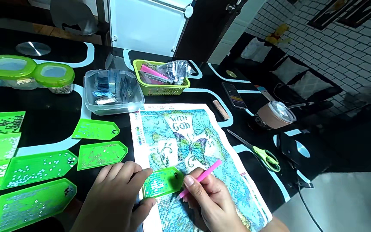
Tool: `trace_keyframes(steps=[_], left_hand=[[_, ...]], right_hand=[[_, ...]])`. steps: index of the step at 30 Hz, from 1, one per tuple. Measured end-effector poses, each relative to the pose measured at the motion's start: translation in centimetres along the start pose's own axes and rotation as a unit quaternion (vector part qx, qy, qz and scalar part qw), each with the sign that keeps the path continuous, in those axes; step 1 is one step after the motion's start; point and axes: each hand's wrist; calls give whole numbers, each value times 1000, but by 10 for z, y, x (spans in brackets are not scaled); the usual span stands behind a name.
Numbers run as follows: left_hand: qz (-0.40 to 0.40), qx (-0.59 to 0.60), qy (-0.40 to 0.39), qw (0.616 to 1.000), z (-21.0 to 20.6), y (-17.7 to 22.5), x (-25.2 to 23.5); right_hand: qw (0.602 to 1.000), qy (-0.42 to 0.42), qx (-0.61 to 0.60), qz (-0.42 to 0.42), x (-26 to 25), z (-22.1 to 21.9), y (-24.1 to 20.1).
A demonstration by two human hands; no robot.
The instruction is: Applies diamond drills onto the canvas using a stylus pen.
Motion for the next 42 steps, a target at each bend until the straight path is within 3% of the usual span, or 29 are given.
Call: trace_keyframes(steps=[15,22,26,29,42], left_hand=[[0,-6,-3,1000,0,0,0],[-2,-5,1,1000,-1,0,0],[-1,-2,-2,1000,0,0,0],[4,4,-15,1000,3,1,-1],[1,-6,-11,1000,3,3,-1]], right_hand=[[988,-27,122,94,4,-3,7],[946,-71,265,172,4,-5,-9],[978,-104,157,93,-7,6,-8],[992,-49,92,73,-17,9,-6],[982,-33,151,109,-23,-6,0]])
Point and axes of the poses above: each hand's wrist, its own x-axis away from the middle knuckle, its own z-axis out of the back of the hand, y = z × x, and after that the axes turned 1 degree about y, right-handed
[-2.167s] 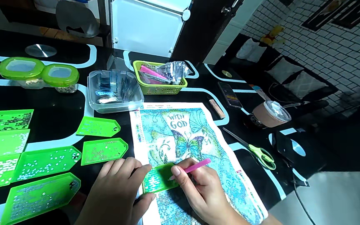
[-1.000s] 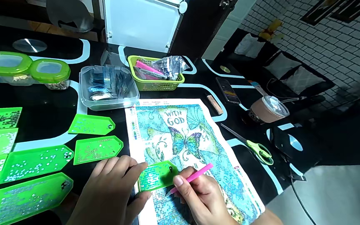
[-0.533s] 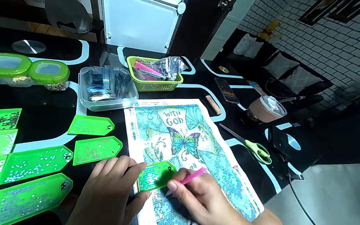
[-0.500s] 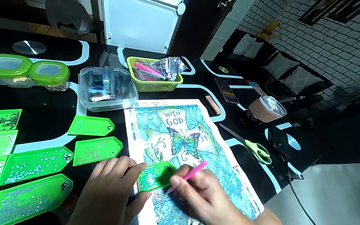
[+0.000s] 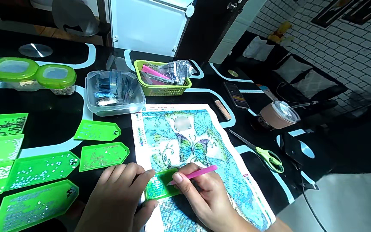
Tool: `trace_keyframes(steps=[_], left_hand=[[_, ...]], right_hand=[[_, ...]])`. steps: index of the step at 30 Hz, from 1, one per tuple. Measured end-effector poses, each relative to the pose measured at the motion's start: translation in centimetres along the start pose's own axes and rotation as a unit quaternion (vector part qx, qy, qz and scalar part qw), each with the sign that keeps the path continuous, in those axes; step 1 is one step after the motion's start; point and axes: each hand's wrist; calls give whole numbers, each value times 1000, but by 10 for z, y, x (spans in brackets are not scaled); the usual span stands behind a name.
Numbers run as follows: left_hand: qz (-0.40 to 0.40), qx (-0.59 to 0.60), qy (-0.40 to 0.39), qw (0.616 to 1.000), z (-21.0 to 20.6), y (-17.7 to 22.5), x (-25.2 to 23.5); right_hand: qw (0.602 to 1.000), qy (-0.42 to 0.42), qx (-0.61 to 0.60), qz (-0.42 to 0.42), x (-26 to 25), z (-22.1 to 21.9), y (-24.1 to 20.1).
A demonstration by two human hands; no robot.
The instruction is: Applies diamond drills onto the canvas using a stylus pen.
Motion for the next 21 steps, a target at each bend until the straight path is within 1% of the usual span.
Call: trace_keyframes(steps=[7,15,21], left_hand=[[-4,-2,11,1000,-2,-1,0],[-5,-13,17,1000,-3,-1,1],[-3,-9,19,1000,-4,-1,1]], right_hand=[[1000,-8,-8,21,-2,-2,0],[1000,-9,-2,24,-2,-4,2],[998,2,-56,-16,-2,0,2]])
Point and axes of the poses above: each hand's wrist, its own x-axis away from the middle knuckle, its own z-axis out of the back of the hand, y = z × x, and after that the axes turned 1 degree about y, right-handed
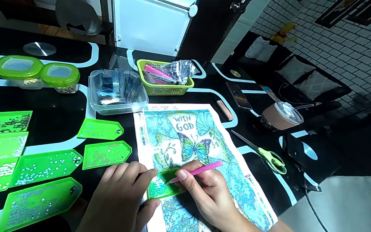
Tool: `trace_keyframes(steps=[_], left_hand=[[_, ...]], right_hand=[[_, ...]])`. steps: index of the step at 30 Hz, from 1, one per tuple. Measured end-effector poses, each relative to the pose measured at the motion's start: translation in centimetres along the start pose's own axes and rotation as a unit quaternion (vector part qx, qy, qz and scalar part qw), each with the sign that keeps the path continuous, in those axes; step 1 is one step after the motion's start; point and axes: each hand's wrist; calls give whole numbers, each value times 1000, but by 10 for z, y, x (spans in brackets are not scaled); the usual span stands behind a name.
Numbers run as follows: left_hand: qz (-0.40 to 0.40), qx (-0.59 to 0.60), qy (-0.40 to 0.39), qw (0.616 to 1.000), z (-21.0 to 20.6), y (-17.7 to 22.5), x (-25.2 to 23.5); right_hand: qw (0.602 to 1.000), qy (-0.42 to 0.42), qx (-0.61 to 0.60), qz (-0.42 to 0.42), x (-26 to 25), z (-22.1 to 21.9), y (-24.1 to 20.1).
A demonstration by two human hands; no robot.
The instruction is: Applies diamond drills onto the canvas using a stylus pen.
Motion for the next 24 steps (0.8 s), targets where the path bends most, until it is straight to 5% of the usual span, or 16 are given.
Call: trace_keyframes(steps=[24], left_hand=[[-12,-13,9,1000,0,1,0]], right_hand=[[993,-19,87,71,1,-1,-3]])
Point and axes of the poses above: each hand's wrist, its own x-axis away from the middle knuckle, its own z-axis out of the back of the hand, y = z × x, and after that the axes turned 1 degree about y, right-handed
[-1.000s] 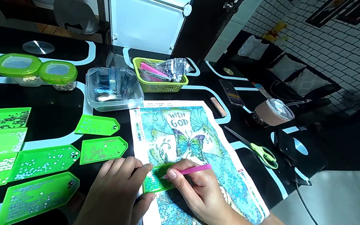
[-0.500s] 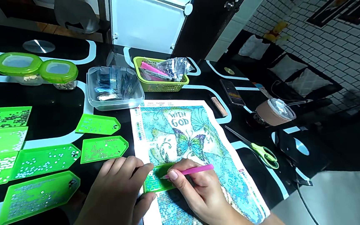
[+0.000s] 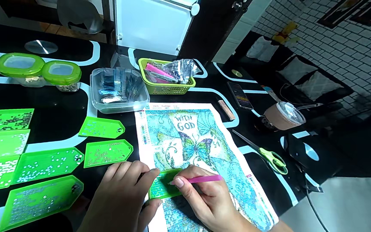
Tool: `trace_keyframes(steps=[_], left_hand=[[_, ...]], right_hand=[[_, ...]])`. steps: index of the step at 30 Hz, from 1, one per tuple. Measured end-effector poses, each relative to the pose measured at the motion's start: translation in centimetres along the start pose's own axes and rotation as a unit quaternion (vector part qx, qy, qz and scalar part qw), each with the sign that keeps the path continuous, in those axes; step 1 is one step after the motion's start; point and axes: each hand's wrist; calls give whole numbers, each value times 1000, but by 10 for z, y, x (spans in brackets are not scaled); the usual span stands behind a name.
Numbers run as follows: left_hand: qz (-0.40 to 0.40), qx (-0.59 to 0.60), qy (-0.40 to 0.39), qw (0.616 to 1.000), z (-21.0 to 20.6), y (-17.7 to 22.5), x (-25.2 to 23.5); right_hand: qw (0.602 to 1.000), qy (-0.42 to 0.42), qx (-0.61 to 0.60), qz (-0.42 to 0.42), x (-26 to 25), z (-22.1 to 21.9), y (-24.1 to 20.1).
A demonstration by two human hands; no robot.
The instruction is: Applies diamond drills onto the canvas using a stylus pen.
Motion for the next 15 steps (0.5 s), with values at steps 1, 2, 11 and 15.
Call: trace_keyframes(steps=[1,2,11,15], left_hand=[[0,0,1,1000,0,0,0],[1,1,1,1000,0,0,0],[0,2,-1,1000,0,0,0],[1,3,-2,1000,1,0,0]], right_hand=[[1000,3,2,-2,0,1,0],[1000,7,0,-5,0,1,1],[1000,-8,-7,8,0,-1,-1],[1000,2,-8,1,0,1,0]])
Point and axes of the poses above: each hand's wrist, its own x-axis away from the middle knuckle, its own z-axis out of the back of the hand, y = z × x, and after that the axes turned 1 degree about y, right-handed
